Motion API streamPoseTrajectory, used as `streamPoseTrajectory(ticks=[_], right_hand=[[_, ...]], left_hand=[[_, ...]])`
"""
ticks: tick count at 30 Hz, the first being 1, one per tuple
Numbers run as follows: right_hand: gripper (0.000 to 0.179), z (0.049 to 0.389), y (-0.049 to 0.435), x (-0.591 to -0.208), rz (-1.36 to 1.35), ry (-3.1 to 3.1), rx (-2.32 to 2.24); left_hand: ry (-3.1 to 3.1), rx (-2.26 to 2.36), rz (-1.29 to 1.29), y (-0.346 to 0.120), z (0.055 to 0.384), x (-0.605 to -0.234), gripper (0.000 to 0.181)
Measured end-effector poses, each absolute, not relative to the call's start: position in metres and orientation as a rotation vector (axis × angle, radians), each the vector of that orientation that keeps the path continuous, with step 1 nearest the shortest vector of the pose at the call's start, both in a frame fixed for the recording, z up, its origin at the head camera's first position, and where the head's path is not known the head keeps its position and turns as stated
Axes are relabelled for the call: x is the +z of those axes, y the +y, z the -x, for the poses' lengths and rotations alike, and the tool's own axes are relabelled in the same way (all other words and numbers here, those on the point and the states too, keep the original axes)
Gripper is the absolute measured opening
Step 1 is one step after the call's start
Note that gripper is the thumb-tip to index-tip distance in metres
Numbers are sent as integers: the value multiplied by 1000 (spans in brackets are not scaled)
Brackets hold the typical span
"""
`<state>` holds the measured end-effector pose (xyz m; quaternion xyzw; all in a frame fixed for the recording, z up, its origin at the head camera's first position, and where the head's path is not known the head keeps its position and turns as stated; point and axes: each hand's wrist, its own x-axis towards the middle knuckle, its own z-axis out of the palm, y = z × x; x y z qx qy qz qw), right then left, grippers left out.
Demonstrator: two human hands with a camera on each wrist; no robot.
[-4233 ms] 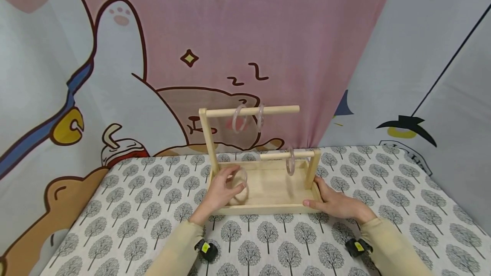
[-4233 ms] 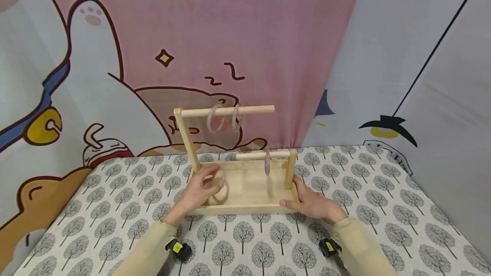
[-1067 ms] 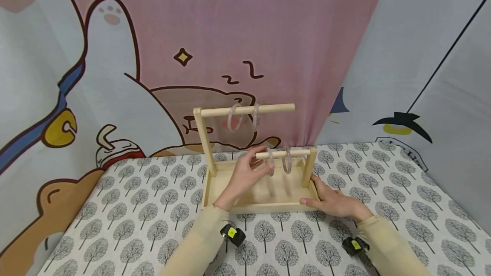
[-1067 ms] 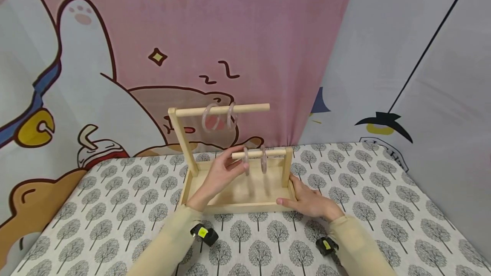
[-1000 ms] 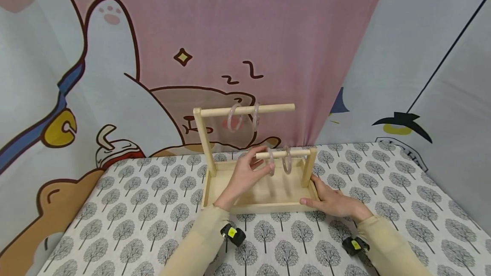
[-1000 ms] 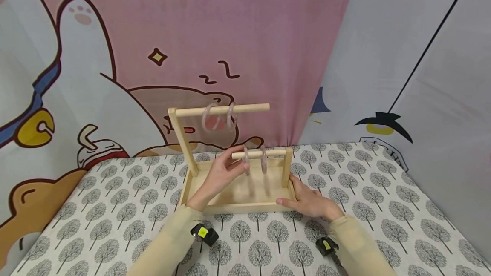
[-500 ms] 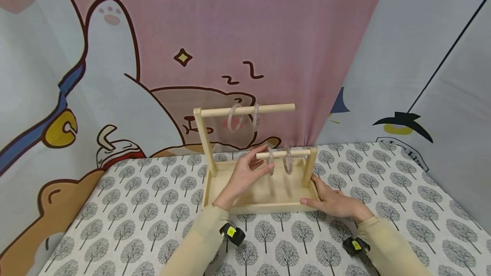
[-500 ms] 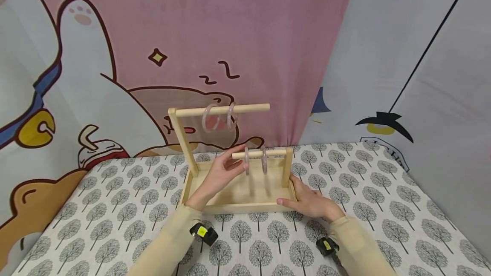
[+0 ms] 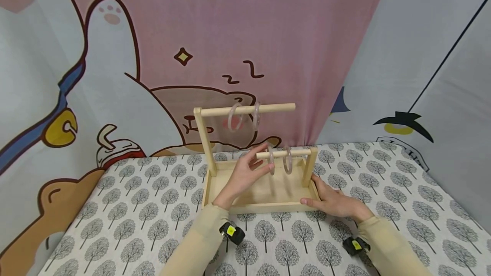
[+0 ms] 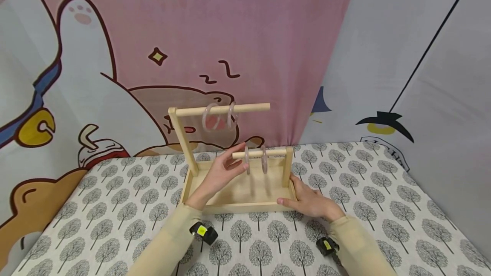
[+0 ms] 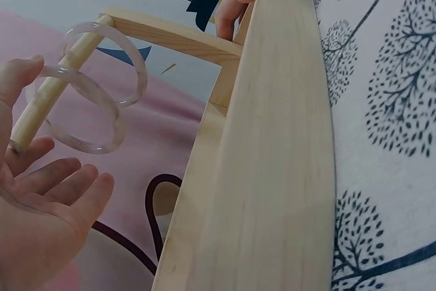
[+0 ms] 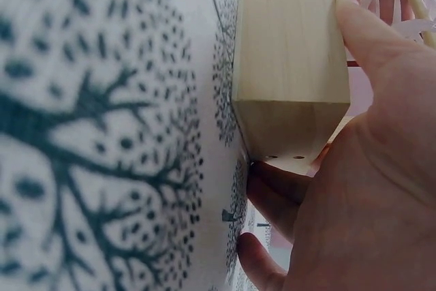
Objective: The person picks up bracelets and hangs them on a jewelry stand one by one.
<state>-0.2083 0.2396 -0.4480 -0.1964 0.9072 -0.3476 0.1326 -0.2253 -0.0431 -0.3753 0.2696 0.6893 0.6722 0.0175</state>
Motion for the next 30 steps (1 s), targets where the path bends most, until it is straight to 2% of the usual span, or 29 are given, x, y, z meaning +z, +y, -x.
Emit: streamPoseTrajectory(ticks=[12,30], right_hand=[[96,203,237,-437,575,2621,-978],[100,209,240,-450,538,2642,-979]], left_hand=[[2207,2002,-770,-51,217,-372,73],[2284,1905,-805,-68,211,-375,72]])
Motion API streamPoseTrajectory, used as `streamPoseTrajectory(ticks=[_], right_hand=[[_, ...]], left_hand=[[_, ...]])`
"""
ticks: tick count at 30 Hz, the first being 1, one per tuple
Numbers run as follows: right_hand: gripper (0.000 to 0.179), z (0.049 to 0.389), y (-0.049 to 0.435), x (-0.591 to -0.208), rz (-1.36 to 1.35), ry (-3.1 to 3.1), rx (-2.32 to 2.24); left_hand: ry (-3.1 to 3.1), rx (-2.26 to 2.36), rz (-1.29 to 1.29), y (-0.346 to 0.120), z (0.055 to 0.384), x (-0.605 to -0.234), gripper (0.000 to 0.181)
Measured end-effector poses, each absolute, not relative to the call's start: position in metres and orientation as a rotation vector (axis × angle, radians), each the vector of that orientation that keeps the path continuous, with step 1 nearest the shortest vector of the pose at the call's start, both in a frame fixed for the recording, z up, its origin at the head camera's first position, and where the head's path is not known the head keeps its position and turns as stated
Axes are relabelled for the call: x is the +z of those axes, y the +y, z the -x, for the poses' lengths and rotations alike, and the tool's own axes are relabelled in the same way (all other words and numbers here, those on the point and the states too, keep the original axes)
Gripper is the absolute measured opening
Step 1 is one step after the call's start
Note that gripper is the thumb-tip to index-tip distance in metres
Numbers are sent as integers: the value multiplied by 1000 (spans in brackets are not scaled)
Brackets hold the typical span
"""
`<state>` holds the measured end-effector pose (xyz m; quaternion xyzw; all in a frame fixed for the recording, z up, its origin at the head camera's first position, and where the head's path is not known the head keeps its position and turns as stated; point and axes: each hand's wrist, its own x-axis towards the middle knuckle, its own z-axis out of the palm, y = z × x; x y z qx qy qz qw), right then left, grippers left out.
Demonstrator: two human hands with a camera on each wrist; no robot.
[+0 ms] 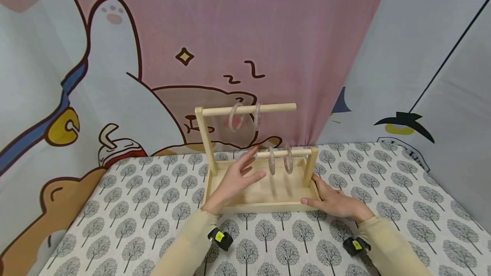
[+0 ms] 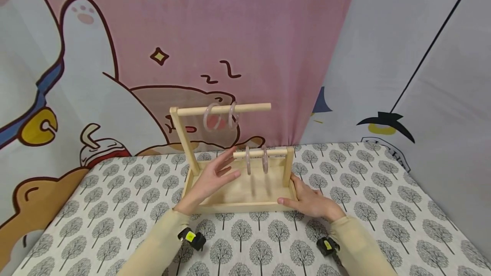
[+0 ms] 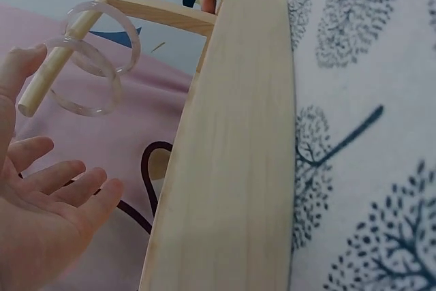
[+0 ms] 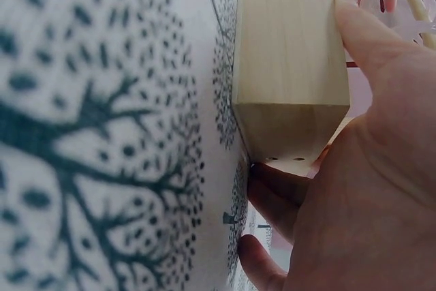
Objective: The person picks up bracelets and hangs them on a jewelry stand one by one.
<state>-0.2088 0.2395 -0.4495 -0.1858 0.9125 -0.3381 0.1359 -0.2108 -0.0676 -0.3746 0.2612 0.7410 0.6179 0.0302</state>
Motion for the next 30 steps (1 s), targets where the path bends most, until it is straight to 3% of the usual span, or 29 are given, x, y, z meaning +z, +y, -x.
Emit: streamPoseTrajectory(ticks=[10,30], right_hand=[[98,209,238,-447,575,2640,-1002],[94,205,237,-444,586,2648,-993]], left_hand=[[2349,1876,-762,-78,220,-411,71],[2613,1676,-801,-125,203,-419,71]])
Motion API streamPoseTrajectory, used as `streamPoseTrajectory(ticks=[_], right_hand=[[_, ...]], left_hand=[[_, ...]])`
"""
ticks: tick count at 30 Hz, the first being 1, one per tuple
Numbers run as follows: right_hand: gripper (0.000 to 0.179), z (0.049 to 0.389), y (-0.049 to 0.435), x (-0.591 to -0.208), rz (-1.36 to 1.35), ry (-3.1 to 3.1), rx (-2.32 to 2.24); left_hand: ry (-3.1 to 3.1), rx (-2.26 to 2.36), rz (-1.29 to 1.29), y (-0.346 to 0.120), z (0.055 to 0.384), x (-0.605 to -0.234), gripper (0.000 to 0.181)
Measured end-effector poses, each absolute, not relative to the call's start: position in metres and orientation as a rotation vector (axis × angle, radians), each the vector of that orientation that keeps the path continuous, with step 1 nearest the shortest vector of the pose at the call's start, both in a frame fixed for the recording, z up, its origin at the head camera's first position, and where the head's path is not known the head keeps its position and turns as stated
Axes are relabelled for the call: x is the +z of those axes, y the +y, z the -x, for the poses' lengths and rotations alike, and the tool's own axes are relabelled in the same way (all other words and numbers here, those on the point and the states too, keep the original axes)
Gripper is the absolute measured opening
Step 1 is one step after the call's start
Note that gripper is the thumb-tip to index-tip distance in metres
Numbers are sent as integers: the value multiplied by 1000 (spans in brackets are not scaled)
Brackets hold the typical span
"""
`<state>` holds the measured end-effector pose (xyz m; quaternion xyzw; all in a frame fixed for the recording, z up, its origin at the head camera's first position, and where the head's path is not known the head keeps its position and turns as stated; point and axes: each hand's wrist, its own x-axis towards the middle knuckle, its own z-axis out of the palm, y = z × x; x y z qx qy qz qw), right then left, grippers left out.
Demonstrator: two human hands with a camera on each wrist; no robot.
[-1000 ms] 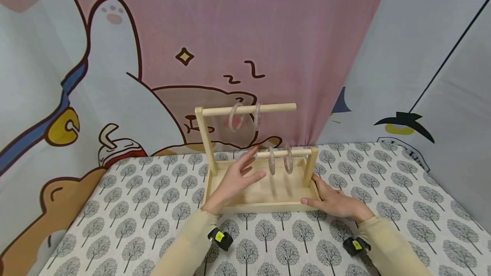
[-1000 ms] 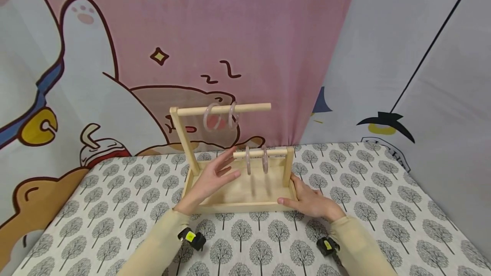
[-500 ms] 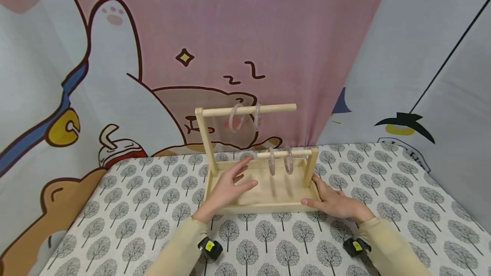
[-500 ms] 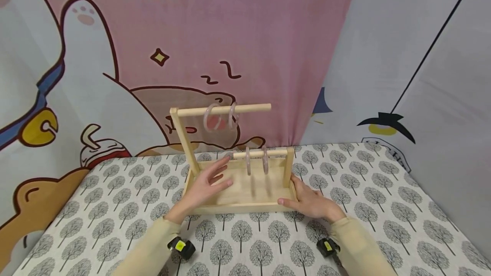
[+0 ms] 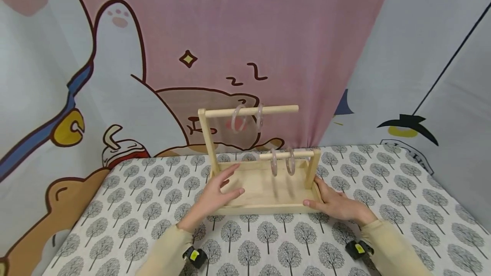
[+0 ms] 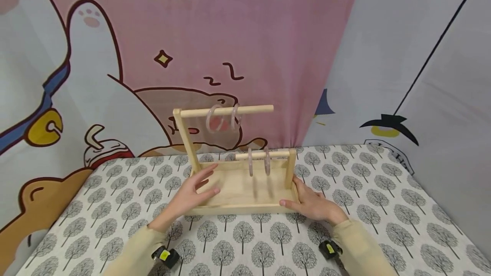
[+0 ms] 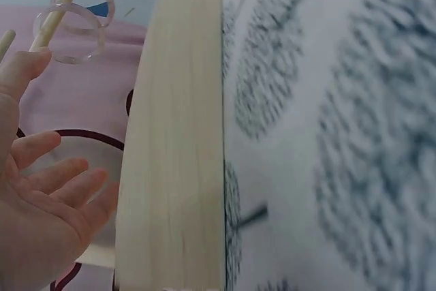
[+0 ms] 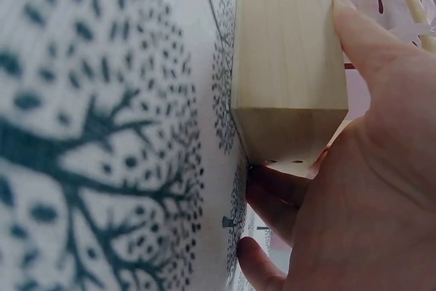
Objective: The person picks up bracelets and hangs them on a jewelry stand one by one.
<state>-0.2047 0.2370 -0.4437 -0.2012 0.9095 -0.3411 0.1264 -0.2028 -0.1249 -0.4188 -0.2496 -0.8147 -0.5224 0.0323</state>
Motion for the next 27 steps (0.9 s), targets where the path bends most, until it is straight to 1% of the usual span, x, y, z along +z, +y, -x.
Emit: streamPoseTrajectory(ticks=[4,9,13,17,21,27], right_hand=[[92,203,237,-442,619,2653,-995],[92,199,234,-433,609,2633,-1012],[92,196,232,-427,589,2631,-986],[92,196,230,-425,573,2635,-963],[92,196,230,-425,579,2640,-964],[94,199,234,-435,590,2645,-977]], left_hand=[[-2555,-1467,773,-135,197,-419,71],[-2595,-1254,758,-148,189,-417,65],[-2622,-929,750,-159,184,-414,65],[-2619,-609,663,-171,182,-414,72],[-2668,-482,573,-186,182,-417,75],[-2819,-278,402,-209,186,-424,78]])
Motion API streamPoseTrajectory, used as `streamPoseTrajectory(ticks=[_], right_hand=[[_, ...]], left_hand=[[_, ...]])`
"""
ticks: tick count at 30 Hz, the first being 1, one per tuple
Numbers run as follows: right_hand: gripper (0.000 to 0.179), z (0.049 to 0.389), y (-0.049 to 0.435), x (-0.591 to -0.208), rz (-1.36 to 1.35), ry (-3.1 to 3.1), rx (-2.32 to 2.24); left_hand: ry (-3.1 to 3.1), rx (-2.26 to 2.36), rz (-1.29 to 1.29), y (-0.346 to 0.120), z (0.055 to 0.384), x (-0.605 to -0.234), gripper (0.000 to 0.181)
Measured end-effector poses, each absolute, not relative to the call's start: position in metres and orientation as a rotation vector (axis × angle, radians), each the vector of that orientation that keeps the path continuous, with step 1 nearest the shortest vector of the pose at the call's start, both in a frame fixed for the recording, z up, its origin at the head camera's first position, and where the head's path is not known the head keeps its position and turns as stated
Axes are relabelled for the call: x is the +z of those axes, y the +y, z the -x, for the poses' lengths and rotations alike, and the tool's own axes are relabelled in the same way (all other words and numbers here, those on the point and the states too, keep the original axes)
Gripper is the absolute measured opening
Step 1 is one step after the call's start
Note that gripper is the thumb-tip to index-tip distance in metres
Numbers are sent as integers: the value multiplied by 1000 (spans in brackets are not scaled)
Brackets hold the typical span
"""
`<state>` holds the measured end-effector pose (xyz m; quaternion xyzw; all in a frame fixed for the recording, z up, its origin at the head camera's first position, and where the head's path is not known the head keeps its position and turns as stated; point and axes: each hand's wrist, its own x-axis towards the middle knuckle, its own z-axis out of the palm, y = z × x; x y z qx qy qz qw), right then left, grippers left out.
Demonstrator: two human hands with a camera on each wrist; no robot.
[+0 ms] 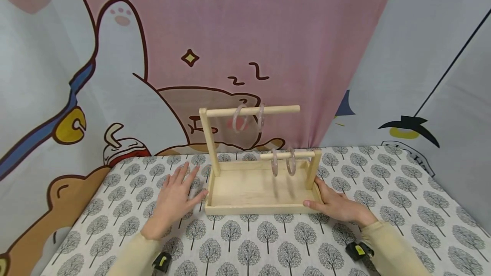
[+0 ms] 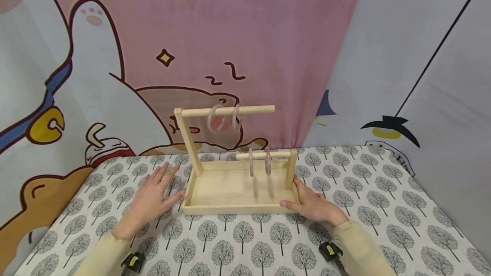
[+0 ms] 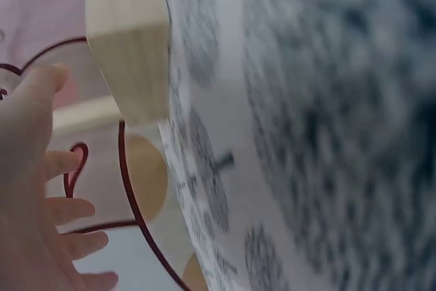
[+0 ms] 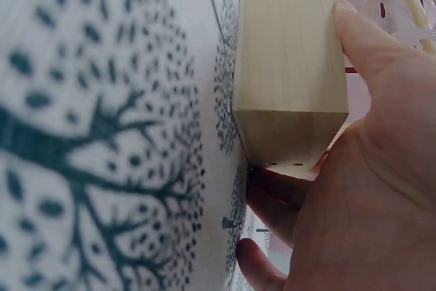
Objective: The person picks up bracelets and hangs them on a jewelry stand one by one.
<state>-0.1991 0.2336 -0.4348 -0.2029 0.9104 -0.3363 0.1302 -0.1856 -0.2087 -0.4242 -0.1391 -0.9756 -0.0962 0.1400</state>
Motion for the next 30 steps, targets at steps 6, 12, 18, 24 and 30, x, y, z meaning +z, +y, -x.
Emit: streamPoseTrajectory(ticks=[6,12,18,24,30], right_hand=[[93,201,237,-439,617,2654,-987],[92,199,236,-436,605,2672,-951],[93,201,236,-442,596,2688,-969],[87,202,234,-437,682,2663,-1085],[74,204,253,-425,736,2781,-1029]], left_hand=[[-2947,-200,274,-227,188,-426,75],[-2989,-221,178,-241,193,-427,76],[-3025,-287,153,-249,195,-430,76],[-3022,-286,148,-251,195,-430,75],[-3018,-291,149,-250,196,-429,74]])
